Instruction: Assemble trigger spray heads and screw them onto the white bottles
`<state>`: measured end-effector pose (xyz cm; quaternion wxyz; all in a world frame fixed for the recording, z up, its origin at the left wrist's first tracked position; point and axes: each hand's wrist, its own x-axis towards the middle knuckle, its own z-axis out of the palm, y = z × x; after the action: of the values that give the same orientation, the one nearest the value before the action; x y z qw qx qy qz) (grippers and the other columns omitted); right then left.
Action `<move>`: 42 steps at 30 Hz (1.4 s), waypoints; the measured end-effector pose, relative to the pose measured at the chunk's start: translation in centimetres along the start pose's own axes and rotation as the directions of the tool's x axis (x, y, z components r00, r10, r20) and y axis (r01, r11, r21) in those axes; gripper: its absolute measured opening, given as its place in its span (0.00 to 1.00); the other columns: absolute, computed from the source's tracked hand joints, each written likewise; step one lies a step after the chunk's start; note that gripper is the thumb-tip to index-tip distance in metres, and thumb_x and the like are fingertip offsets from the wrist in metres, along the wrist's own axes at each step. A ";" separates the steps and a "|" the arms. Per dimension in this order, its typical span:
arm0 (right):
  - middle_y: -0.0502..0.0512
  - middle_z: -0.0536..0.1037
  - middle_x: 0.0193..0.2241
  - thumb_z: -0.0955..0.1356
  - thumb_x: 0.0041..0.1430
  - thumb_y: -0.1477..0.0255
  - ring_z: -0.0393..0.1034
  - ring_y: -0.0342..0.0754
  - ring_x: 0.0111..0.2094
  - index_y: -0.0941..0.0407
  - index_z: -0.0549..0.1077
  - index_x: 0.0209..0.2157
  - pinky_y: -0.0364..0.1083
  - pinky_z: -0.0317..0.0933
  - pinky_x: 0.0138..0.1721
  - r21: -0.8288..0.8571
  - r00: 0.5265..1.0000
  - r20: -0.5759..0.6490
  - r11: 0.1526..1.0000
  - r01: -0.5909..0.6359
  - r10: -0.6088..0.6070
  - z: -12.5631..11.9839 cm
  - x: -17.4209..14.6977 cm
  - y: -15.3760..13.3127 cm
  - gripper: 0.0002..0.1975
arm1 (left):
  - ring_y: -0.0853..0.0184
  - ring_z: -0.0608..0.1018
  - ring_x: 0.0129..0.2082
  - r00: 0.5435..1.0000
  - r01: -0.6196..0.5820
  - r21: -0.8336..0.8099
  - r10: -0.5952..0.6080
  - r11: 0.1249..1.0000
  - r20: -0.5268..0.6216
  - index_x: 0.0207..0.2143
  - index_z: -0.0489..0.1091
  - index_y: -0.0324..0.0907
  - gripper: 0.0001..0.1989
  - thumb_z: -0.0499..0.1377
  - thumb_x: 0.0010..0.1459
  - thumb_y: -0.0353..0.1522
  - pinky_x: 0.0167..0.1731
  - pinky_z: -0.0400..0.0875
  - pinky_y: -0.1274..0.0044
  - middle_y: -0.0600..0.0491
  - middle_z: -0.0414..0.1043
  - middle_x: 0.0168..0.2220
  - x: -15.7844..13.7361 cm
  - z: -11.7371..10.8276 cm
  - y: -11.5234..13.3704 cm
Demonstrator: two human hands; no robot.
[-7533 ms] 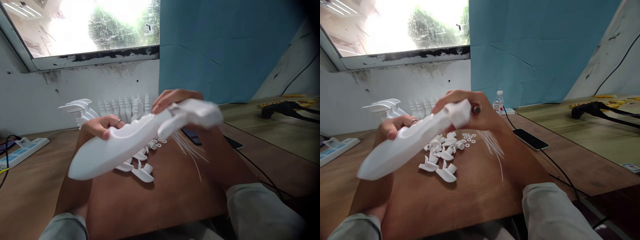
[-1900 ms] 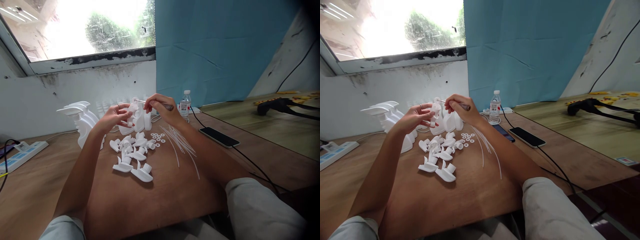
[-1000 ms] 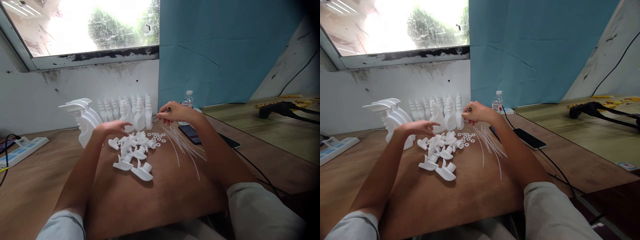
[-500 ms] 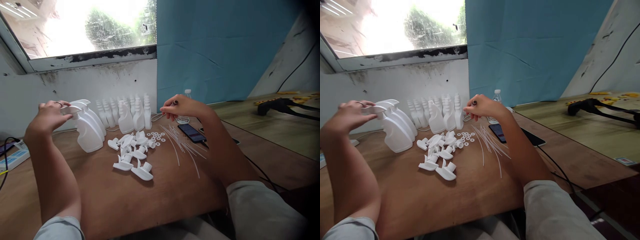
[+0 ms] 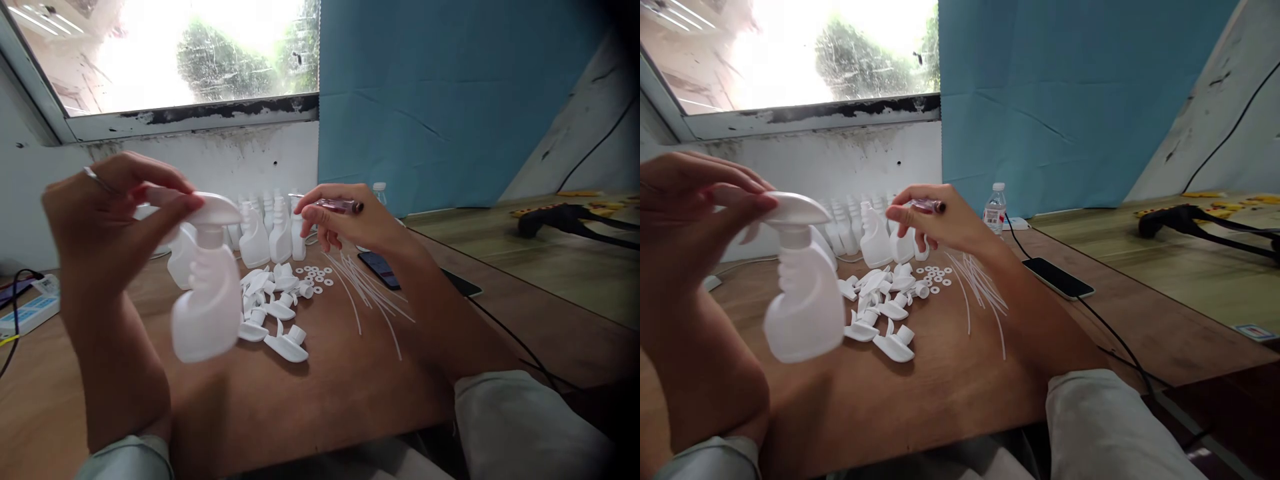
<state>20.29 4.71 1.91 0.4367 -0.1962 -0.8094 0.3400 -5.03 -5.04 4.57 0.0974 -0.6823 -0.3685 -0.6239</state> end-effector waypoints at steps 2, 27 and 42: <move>0.49 0.75 0.24 0.72 0.53 0.58 0.63 0.37 0.16 0.55 0.75 0.40 0.40 0.56 0.16 0.036 0.998 0.052 0.999 0.018 -0.019 0.9 -0.5 -1.0 0.18 | 0.69 0.75 0.30 0.993 -0.089 -0.075 0.094 0.993 0.066 0.29 0.75 0.45 0.06 0.69 0.47 0.31 0.29 0.72 0.74 0.56 0.75 0.30 -0.6 2.5 1.4; 0.49 0.75 0.28 0.76 0.48 0.71 0.69 0.41 0.22 0.53 0.64 0.30 0.44 0.65 0.21 0.016 0.915 -0.315 0.963 0.270 -0.251 -2.3 -1.2 -1.9 0.16 | 0.60 0.77 0.37 0.714 0.130 0.247 -0.263 0.960 0.649 0.44 0.74 0.50 0.26 0.70 0.40 0.42 0.31 0.72 0.77 0.57 0.74 0.32 -0.4 5.0 -0.7; 0.50 0.78 0.31 0.67 0.59 0.62 0.73 0.47 0.33 0.53 0.62 0.27 0.55 0.68 0.40 0.096 0.757 0.216 0.785 0.612 -0.616 -2.2 -0.8 -0.9 0.13 | 0.59 0.81 0.31 0.098 0.753 -0.072 -0.004 0.654 0.995 0.47 0.75 0.40 0.26 0.71 0.43 0.36 0.26 0.78 0.76 0.47 0.79 0.36 0.7 2.9 -8.2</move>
<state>22.53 4.41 2.92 0.4265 0.1258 -0.8715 0.2067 -7.93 2.80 1.92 -0.5438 -0.7672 -0.3078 -0.1448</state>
